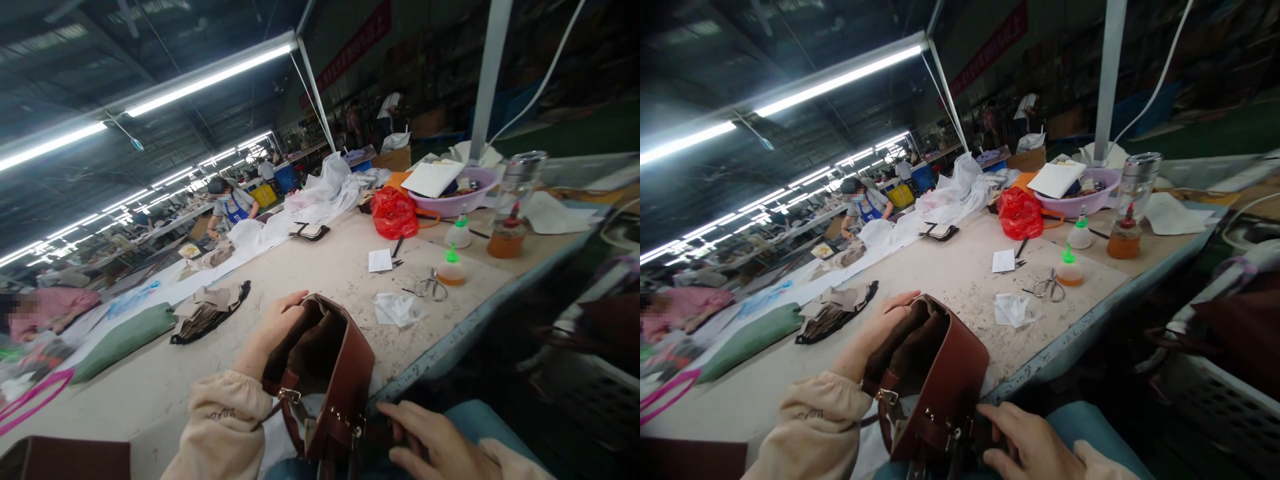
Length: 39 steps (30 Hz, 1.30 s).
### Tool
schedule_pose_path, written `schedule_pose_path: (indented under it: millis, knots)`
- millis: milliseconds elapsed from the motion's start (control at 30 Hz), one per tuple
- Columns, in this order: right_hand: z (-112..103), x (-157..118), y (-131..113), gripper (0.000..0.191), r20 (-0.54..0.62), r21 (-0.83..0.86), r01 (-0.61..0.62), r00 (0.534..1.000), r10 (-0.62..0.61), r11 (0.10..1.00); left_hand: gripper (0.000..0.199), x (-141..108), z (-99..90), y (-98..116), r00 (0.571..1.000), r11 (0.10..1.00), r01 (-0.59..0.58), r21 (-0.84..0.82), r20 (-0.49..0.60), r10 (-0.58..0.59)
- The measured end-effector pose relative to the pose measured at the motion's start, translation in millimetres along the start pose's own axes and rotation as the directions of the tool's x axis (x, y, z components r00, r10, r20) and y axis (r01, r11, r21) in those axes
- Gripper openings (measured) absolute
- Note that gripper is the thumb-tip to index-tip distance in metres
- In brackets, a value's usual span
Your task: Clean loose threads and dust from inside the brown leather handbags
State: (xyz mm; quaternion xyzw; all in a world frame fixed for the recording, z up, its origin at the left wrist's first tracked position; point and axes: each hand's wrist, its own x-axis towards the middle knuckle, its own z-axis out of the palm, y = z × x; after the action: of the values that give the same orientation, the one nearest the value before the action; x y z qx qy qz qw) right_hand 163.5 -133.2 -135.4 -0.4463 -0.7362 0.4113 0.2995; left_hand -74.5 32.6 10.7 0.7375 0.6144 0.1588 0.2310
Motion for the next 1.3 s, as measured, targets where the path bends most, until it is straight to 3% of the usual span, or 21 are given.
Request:
schedule_pose_path:
  millis: [100,200,300,400,533,667,833,1000,1167,1300]
  knots:
    - [14,-6,-3,0.06,0.041,0.017,0.02,0.999,-0.021,1.0,0.043,-2,-1.2,-3,0.997,0.997,-0.072,0.034,0.04,0.071]
    - [27,-7,-4,0.067,0.023,-0.025,0.149,0.989,-0.149,0.989,0.031,-1,1.2,-5,1.0,0.971,-0.004,0.239,0.027,-0.002]
    - [41,-3,-7,0.076,-0.094,-0.185,0.348,0.925,-0.369,0.919,0.037,1,4.0,-5,0.994,0.949,0.11,0.296,-0.044,-0.102]
    - [57,0,-21,0.089,-0.164,-0.382,0.397,0.86,-0.484,0.835,0.038,3,3.0,-8,0.978,0.934,0.205,0.293,-0.106,-0.182]
    - [72,3,-46,0.096,-0.206,-0.429,0.274,0.898,-0.389,0.861,0.033,2,-4.9,-20,0.949,0.915,0.315,0.253,-0.121,-0.293]
    - [70,13,-52,0.085,-0.198,-0.399,0.226,0.925,-0.324,0.888,0.029,-11,-13.2,-33,0.904,0.891,0.428,0.149,-0.098,-0.417]
    - [42,42,-33,0.059,-0.199,-0.383,0.239,0.922,-0.332,0.892,0.019,-46,-18.8,-35,0.868,0.87,0.489,-0.068,-0.066,-0.493]
    - [-17,90,-12,0.048,-0.051,-0.122,0.326,0.941,-0.334,0.938,0.059,-97,-26.0,-28,0.864,0.848,0.484,-0.216,-0.037,-0.502]
    - [-71,140,4,0.042,-0.08,-0.154,0.205,0.972,-0.219,0.967,0.09,-136,-23.0,-32,0.837,0.816,0.535,-0.22,0.003,-0.547]
    - [-84,130,-18,0.053,-0.13,-0.216,0.262,0.947,-0.293,0.941,0.094,-143,-17.3,-42,0.835,0.837,0.54,-0.087,-0.067,-0.546]
